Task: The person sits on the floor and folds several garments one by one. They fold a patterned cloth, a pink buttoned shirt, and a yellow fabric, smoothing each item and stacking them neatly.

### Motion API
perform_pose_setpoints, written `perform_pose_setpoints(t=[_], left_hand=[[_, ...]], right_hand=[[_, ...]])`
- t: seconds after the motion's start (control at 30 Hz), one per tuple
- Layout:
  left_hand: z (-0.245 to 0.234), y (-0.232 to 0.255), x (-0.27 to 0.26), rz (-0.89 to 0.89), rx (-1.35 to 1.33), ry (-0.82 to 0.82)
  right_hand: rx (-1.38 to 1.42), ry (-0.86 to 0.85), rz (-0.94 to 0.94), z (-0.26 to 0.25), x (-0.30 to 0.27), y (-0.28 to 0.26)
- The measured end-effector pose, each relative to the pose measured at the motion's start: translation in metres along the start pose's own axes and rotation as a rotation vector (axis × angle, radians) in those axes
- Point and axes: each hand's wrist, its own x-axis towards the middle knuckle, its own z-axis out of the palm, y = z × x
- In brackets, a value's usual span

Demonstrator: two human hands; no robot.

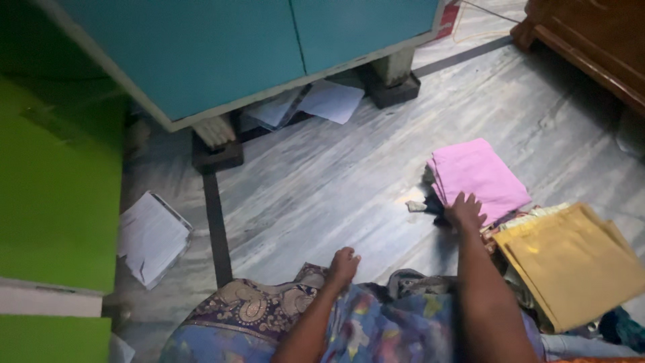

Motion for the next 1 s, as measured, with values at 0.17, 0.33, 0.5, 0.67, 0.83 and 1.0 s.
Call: perform_pose_setpoints(t=[0.17, 0.33, 0.5, 0.67, 0.83, 1.0], left_hand=[[0.001, 0.003, -0.033, 0.170, 0.620, -0.209], [0.006, 0.004, -0.044, 0.138, 0.761, -0.321], [0.006, -0.004, -0.053, 0.104, 0.770, -0.350], [0.006, -0.008, -0.068, 0.118, 0.836, -0.384], [0.006, -0.013, -0.079, 0.094, 0.847, -0.402], [0.008, -0.015, -0.093, 0.141, 0.879, -0.351]], right_hand=[[0.017, -0.150, 0.053, -0.013, -0.007, -0.008], [-0.011, 0.043, -0.101, -0.003, -0.030, -0.031], [-0.163, -0.044, -0.373, 0.022, -0.074, -0.051], [-0.299, -0.239, -0.444, 0.024, -0.096, -0.054], [-0.326, -0.308, -0.450, 0.015, -0.101, -0.046], [-0.380, -0.340, -0.533, 0.013, -0.116, -0.039]])
